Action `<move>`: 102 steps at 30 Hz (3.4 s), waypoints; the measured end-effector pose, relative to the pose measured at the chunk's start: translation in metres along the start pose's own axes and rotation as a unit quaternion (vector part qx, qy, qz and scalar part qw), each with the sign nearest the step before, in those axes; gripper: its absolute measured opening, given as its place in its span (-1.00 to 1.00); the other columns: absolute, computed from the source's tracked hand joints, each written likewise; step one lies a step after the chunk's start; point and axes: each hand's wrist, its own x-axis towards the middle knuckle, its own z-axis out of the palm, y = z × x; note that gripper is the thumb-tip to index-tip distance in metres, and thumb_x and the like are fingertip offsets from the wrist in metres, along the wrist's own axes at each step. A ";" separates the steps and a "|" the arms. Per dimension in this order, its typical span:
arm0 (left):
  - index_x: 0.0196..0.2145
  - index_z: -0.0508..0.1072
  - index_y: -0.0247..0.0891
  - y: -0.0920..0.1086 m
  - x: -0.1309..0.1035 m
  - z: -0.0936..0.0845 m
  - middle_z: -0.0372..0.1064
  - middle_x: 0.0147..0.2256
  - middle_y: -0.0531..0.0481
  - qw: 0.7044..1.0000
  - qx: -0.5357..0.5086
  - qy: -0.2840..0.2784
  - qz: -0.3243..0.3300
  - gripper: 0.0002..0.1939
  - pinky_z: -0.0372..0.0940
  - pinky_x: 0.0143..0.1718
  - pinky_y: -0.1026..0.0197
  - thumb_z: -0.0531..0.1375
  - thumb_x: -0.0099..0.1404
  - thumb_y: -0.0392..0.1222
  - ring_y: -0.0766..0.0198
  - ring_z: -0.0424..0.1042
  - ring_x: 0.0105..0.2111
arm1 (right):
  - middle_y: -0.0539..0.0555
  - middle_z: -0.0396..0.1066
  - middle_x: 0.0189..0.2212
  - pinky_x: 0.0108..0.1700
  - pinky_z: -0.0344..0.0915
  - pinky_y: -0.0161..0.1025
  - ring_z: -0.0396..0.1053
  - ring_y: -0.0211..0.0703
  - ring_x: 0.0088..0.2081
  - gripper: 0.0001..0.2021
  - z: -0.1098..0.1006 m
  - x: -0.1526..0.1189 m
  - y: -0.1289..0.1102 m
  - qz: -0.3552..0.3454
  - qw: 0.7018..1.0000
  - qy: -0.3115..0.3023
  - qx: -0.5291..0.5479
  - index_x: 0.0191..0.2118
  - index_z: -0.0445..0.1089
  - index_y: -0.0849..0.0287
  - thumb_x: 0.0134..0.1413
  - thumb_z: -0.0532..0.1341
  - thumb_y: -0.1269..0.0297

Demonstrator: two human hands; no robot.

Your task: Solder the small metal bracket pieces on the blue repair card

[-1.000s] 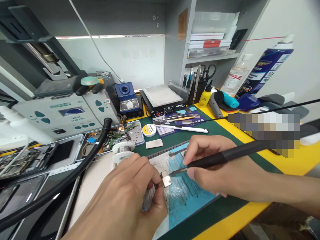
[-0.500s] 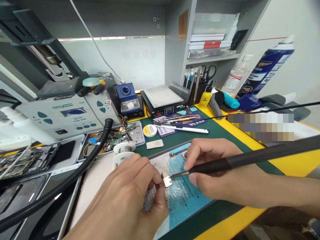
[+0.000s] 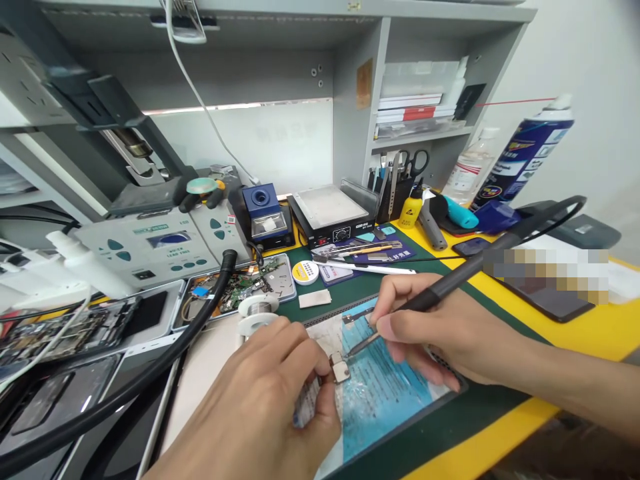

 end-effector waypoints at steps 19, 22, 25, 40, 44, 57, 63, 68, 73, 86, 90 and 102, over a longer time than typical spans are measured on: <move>-0.32 0.40 -0.14 0.008 0.004 -0.013 0.40 -0.33 0.04 0.999 0.008 -0.026 -0.038 -0.85 0.35 -0.28 0.12 0.15 0.14 -0.33 0.15 0.46 -0.29 | -0.18 0.16 -0.83 -0.80 -0.06 -0.51 -0.03 -0.44 -0.81 -0.88 -0.002 0.004 -0.011 0.049 0.995 0.024 0.087 -0.37 0.40 0.14 -0.13 0.28 0.38; -0.31 0.38 -0.15 0.012 0.002 -0.016 0.38 -0.32 0.03 0.998 0.001 -0.030 -0.060 -0.89 0.34 -0.26 0.12 0.12 0.19 -0.31 0.17 0.43 -0.30 | -0.18 0.16 -0.83 -0.78 -0.03 -0.50 -0.02 -0.44 -0.81 -0.89 -0.004 0.002 -0.011 0.034 0.995 -0.004 0.094 -0.36 0.42 0.14 -0.11 0.29 0.40; -0.30 0.36 -0.16 0.013 -0.001 -0.017 0.36 -0.32 0.02 0.996 -0.005 -0.033 -0.079 -0.92 0.32 -0.22 0.09 0.09 0.24 -0.27 0.16 0.41 -0.28 | -0.16 0.20 -0.80 -0.77 0.02 -0.48 0.05 -0.42 -0.81 -0.92 -0.006 0.001 -0.010 0.003 0.996 -0.038 0.084 -0.33 0.46 0.18 0.00 0.32 0.35; -0.32 0.35 -0.19 0.012 -0.001 -0.014 0.33 -0.32 -0.02 0.998 0.010 -0.032 -0.048 -0.94 0.31 -0.21 0.03 0.07 0.27 -0.26 0.11 0.39 -0.27 | -0.19 0.17 -0.72 -0.76 -0.01 -0.55 0.03 -0.49 -0.73 -0.85 -0.021 0.011 -0.022 0.019 0.964 -0.027 0.263 -0.34 0.46 0.29 -0.13 0.37 0.50; -0.32 0.37 -0.20 0.014 -0.001 -0.014 0.33 -0.34 -0.03 0.998 0.042 -0.027 -0.026 -0.92 0.32 -0.22 0.02 0.08 0.27 -0.27 0.09 0.39 -0.27 | -0.18 0.18 -0.73 -0.77 -0.02 -0.53 -0.01 -0.49 -0.74 -0.85 -0.023 0.013 -0.021 0.039 0.955 -0.049 0.292 -0.37 0.46 0.31 -0.19 0.31 0.54; -0.28 0.41 -0.22 0.012 0.001 -0.013 0.37 -0.30 -0.05 0.997 0.068 -0.025 -0.003 -0.92 0.37 -0.19 0.00 0.12 0.27 -0.26 0.08 0.42 -0.24 | -0.16 0.10 -0.74 -0.72 -0.06 -0.51 -0.05 -0.45 -0.70 -0.87 -0.023 0.009 -0.018 0.037 0.959 -0.057 0.275 -0.44 0.41 0.24 -0.24 0.25 0.53; -0.29 0.41 -0.22 0.010 -0.001 -0.012 0.36 -0.33 -0.05 0.997 0.079 -0.025 0.009 -0.92 0.37 -0.21 0.01 0.11 0.27 -0.27 0.10 0.41 -0.27 | -0.14 0.08 -0.73 -0.71 -0.06 -0.49 -0.05 -0.44 -0.69 -0.87 -0.022 0.007 -0.021 0.046 0.954 -0.070 0.287 -0.50 0.38 0.24 -0.29 0.21 0.55; -0.29 0.42 -0.21 0.009 0.001 -0.011 0.38 -0.32 -0.05 0.996 0.081 -0.025 0.014 -0.91 0.38 -0.21 0.02 0.12 0.28 -0.26 0.10 0.42 -0.26 | -0.13 0.08 -0.66 -0.71 -0.07 -0.48 -0.03 -0.46 -0.69 -0.87 -0.021 0.006 -0.021 0.039 0.953 -0.077 0.291 -0.52 0.33 0.24 -0.32 0.18 0.56; -0.26 0.44 -0.19 0.008 0.002 -0.011 0.40 -0.30 -0.06 0.996 0.087 -0.027 0.014 -0.89 0.39 -0.16 -0.03 0.13 0.27 -0.25 0.06 0.43 -0.23 | -0.12 0.11 -0.65 -0.71 -0.05 -0.47 0.00 -0.46 -0.69 -0.88 -0.021 0.007 -0.021 0.039 0.951 -0.081 0.296 -0.54 0.33 0.24 -0.33 0.18 0.57; -0.26 0.41 -0.19 0.016 0.002 -0.014 0.36 -0.31 -0.05 0.998 0.053 -0.034 -0.013 -0.87 0.34 -0.12 -0.04 0.11 0.24 -0.30 0.06 0.40 -0.23 | -0.06 0.29 -0.75 -0.72 0.14 -0.43 0.17 -0.38 -0.75 -0.62 -0.013 0.000 -0.015 -0.074 0.994 -0.039 0.070 -0.53 0.36 0.24 0.15 0.34 0.07; -0.26 0.41 -0.20 0.017 0.001 -0.013 0.35 -0.29 -0.06 0.998 0.034 -0.031 -0.031 -0.88 0.32 -0.11 -0.04 0.10 0.25 -0.29 0.06 0.38 -0.21 | -0.05 0.32 -0.71 -0.73 0.13 -0.42 0.18 -0.39 -0.77 -0.58 -0.010 0.000 -0.014 -0.077 0.996 -0.005 0.033 -0.52 0.40 0.27 0.11 0.35 0.00; -0.28 0.38 -0.19 0.017 0.001 -0.012 0.33 -0.30 -0.04 0.999 0.026 -0.025 -0.023 -0.89 0.27 -0.14 -0.01 0.09 0.24 -0.32 0.07 0.37 -0.22 | -0.04 0.30 -0.77 -0.73 0.12 -0.43 0.17 -0.38 -0.78 -0.58 -0.009 0.000 -0.016 -0.082 0.996 0.007 0.032 -0.61 0.35 0.25 0.06 0.39 0.07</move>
